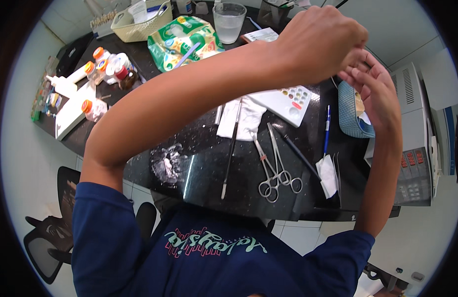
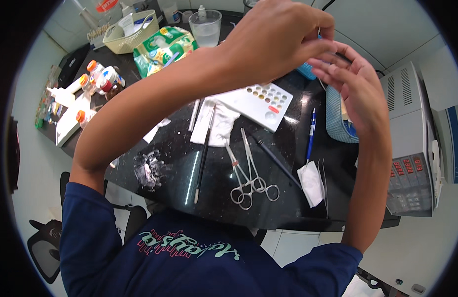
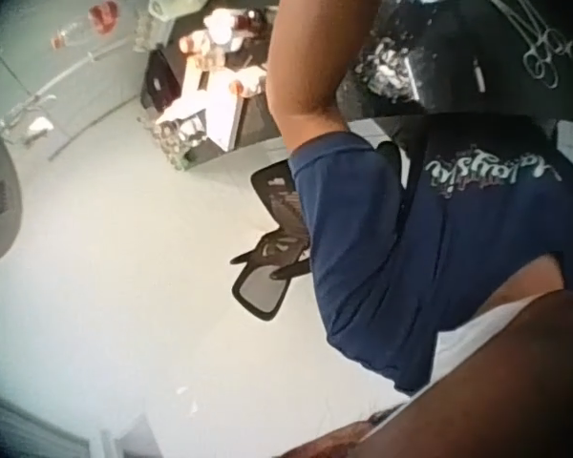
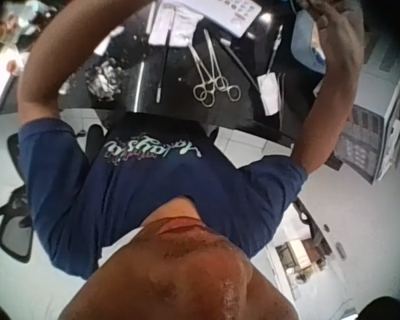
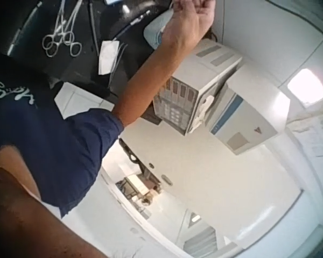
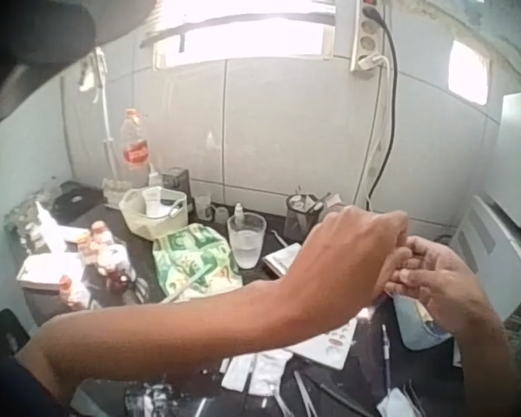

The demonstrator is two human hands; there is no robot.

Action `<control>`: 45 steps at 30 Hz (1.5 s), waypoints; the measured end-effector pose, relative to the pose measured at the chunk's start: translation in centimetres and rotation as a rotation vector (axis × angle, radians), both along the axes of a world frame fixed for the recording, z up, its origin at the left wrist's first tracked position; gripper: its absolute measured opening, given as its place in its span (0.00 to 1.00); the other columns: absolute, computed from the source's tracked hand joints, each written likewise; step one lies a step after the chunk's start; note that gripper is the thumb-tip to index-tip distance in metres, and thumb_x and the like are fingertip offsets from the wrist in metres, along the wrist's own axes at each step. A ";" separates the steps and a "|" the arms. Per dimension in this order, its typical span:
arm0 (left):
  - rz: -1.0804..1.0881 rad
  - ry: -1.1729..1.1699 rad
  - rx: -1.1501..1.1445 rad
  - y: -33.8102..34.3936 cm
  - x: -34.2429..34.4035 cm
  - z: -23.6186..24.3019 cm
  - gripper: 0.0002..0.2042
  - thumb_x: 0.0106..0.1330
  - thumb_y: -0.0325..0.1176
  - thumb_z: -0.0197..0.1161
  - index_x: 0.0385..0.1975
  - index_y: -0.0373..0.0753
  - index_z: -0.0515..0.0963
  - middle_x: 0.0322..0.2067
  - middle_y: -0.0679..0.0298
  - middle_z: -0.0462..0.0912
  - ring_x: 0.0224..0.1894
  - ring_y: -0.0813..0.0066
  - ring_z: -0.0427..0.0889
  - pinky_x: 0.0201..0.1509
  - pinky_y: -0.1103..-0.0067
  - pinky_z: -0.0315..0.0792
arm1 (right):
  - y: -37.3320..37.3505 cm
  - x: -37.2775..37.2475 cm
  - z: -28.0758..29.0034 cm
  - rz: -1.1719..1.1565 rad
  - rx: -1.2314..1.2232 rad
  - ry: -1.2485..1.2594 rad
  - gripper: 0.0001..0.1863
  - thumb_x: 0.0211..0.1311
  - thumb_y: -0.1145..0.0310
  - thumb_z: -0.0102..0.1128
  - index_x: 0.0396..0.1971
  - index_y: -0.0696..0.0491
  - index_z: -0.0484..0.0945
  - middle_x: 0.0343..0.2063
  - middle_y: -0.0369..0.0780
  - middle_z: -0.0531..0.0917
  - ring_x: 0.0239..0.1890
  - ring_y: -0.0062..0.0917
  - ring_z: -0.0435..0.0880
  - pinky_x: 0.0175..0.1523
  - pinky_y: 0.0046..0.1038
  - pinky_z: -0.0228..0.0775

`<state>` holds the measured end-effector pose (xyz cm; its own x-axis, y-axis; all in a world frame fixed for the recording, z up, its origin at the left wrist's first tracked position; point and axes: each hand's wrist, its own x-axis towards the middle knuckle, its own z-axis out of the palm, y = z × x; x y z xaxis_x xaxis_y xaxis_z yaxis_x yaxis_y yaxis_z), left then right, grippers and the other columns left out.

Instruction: Applying stains and glaze to a dental crown using a brush and holding the crown with a hemostat.

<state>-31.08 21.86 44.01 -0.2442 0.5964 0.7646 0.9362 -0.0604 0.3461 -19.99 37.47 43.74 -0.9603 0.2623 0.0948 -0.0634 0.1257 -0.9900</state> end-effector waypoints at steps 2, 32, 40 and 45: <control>-0.015 0.108 0.001 -2.1 1.4 -0.4 0.09 0.49 0.32 0.66 0.24 0.34 0.78 0.23 0.55 0.81 0.31 0.55 0.82 0.35 0.67 0.73 | -2.9 1.9 -0.4 0.094 0.002 0.055 0.23 0.60 0.79 0.51 0.56 0.65 0.61 0.45 0.47 0.78 0.51 0.29 0.78 0.53 0.23 0.73; -0.120 -1.210 0.400 -19.4 9.5 -7.5 0.05 0.65 0.25 0.58 0.39 0.33 0.75 0.34 0.59 0.80 0.36 0.77 0.80 0.40 0.85 0.74 | -16.2 9.2 -8.0 0.076 1.145 -0.022 0.11 0.52 0.69 0.64 0.33 0.56 0.74 0.27 0.41 0.74 0.31 0.33 0.78 0.33 0.33 0.71; -0.214 -1.708 0.427 -19.8 10.8 -9.5 0.12 0.64 0.25 0.59 0.45 0.29 0.74 0.38 0.56 0.81 0.38 0.76 0.81 0.44 0.83 0.77 | -16.7 8.6 -8.3 -0.067 1.099 -0.084 0.12 0.49 0.76 0.62 0.36 0.57 0.76 0.27 0.43 0.76 0.29 0.35 0.79 0.33 0.34 0.72; -0.280 -1.753 0.449 -20.4 11.0 -9.4 0.10 0.63 0.25 0.60 0.44 0.31 0.75 0.38 0.56 0.81 0.38 0.76 0.82 0.44 0.83 0.77 | -16.5 9.6 -5.3 -0.132 0.923 -0.123 0.12 0.46 0.77 0.63 0.34 0.57 0.78 0.24 0.42 0.77 0.22 0.31 0.80 0.28 0.28 0.72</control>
<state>-20.07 1.45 34.56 -0.7866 0.6019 -0.1379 -0.4983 -0.4867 0.7175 -10.40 20.98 38.46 -0.9451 0.2418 0.2198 0.1059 0.8630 -0.4939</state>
